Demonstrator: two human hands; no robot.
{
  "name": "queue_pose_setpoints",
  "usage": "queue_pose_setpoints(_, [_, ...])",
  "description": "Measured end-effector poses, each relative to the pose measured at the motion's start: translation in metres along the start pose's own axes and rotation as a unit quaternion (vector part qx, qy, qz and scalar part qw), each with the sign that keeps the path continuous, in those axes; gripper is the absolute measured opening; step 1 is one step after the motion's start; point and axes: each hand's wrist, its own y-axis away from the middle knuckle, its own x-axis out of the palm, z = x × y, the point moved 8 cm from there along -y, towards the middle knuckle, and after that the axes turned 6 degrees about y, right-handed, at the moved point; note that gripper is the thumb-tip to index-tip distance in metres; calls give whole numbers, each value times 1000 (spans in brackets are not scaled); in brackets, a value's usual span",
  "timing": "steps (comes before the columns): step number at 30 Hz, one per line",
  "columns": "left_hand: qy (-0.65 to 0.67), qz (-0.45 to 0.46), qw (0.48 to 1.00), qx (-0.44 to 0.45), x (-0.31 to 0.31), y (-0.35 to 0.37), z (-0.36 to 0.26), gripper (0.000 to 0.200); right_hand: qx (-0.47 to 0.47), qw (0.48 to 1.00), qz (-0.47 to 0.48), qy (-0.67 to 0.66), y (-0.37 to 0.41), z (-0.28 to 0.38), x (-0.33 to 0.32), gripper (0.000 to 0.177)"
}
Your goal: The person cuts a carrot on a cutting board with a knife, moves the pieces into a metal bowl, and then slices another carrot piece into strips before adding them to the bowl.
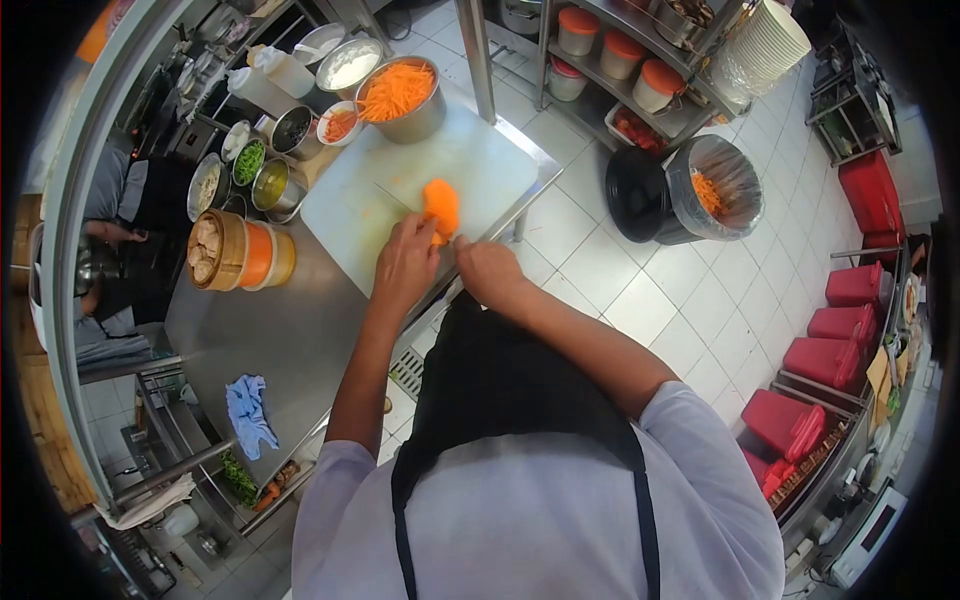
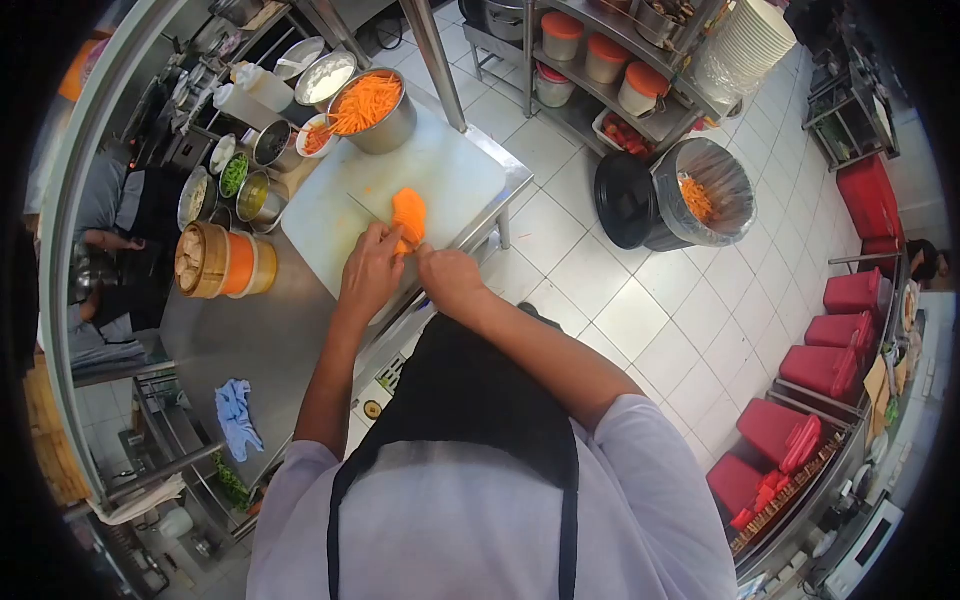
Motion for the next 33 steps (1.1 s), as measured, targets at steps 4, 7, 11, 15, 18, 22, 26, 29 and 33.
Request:
queue_pose_setpoints(4, [28, -78, 997, -8, -6, 8, 2, 36, -11, 996, -42, -74, 19, -9, -16, 13])
queue_pose_setpoints(7, [33, -118, 992, -8, -2, 18, 13, 33, 14, 995, -37, -91, 29, -12, -33, 14])
queue_pose_setpoints(11, [43, -146, 988, 1, 1, 24, 19, 27, 15, 996, -28, -89, 40, -11, -47, 15])
queue_pose_setpoints(15, [57, -142, 988, -3, 0, 21, 15, 25, 4, 998, -5, -69, 47, -4, -51, 16])
queue_pose_setpoints(18, [56, -129, 990, -14, 3, 20, 18, 25, 8, 998, 12, -64, 48, -5, -48, 16])
queue_pose_setpoints(22, [52, -130, 990, -18, -1, 18, 15, 25, 2, 998, 12, -60, 49, -7, -45, 16])
queue_pose_setpoints(26, [59, -132, 989, -16, 0, 19, 18, 24, 12, 998, 44, -49, 47, -6, -45, 16])
queue_pose_setpoints(29, [55, -134, 990, -6, -1, 18, 17, 24, 11, 997, 61, -41, 45, -4, -49, 15])
queue_pose_setpoints(33, [60, -131, 990, 8, -2, 17, 17, 24, 12, 996, 83, -35, 39, -1, -51, 12])
